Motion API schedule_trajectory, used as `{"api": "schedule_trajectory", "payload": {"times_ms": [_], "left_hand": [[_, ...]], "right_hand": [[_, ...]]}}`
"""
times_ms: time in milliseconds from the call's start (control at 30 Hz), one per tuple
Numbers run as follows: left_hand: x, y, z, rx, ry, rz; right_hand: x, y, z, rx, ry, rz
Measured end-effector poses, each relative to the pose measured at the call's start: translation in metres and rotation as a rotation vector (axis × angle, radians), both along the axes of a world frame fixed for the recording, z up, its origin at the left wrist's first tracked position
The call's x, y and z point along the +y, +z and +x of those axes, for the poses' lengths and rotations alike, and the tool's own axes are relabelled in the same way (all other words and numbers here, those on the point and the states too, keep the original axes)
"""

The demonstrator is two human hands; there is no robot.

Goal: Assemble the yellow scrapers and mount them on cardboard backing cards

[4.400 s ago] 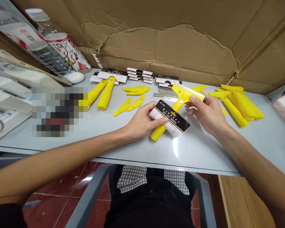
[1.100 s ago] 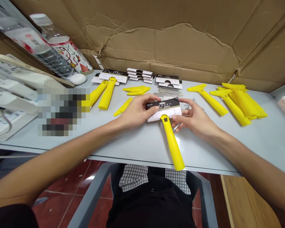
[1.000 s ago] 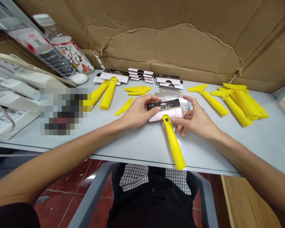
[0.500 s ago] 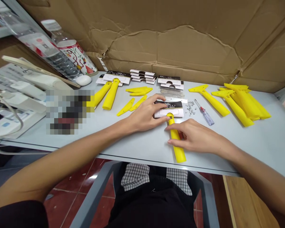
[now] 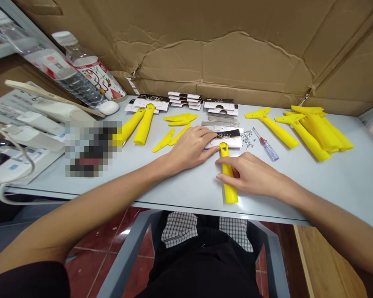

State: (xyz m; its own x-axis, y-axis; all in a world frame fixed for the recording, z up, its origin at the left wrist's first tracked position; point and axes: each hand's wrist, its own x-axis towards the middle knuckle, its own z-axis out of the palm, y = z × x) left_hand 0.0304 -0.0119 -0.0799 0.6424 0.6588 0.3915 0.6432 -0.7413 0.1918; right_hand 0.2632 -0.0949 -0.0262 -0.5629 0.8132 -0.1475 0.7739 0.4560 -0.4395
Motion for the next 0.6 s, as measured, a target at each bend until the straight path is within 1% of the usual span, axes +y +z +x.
{"api": "schedule_trajectory", "payload": {"times_ms": [100,167,233,333,400,467,533,600], "left_hand": [[0.0,-0.003,0.0,-0.024,-0.003,-0.026],[-0.001,-0.003,0.0,-0.034,-0.014,-0.046],[-0.003,0.002,-0.002,-0.057,-0.02,-0.032],[-0.012,0.018,-0.009,-0.107,0.014,0.056],[-0.025,0.028,-0.016,-0.113,0.053,0.11],[-0.043,0.033,-0.021,-0.091,0.095,0.091],[-0.064,0.029,-0.023,-0.07,0.131,0.044],[-0.084,0.018,-0.02,-0.044,0.158,-0.031]], "right_hand": [[0.0,-0.003,-0.001,-0.01,-0.002,0.023],[0.0,-0.005,0.0,-0.01,-0.002,0.037],[0.002,-0.004,0.001,0.02,0.001,0.035],[0.005,0.002,0.006,0.096,-0.024,0.037],[0.006,0.01,0.009,0.098,-0.069,0.098],[0.0,0.018,0.011,0.046,-0.119,0.205],[-0.012,0.02,0.011,-0.011,-0.157,0.315],[-0.03,0.016,0.008,-0.017,-0.169,0.387]]}}
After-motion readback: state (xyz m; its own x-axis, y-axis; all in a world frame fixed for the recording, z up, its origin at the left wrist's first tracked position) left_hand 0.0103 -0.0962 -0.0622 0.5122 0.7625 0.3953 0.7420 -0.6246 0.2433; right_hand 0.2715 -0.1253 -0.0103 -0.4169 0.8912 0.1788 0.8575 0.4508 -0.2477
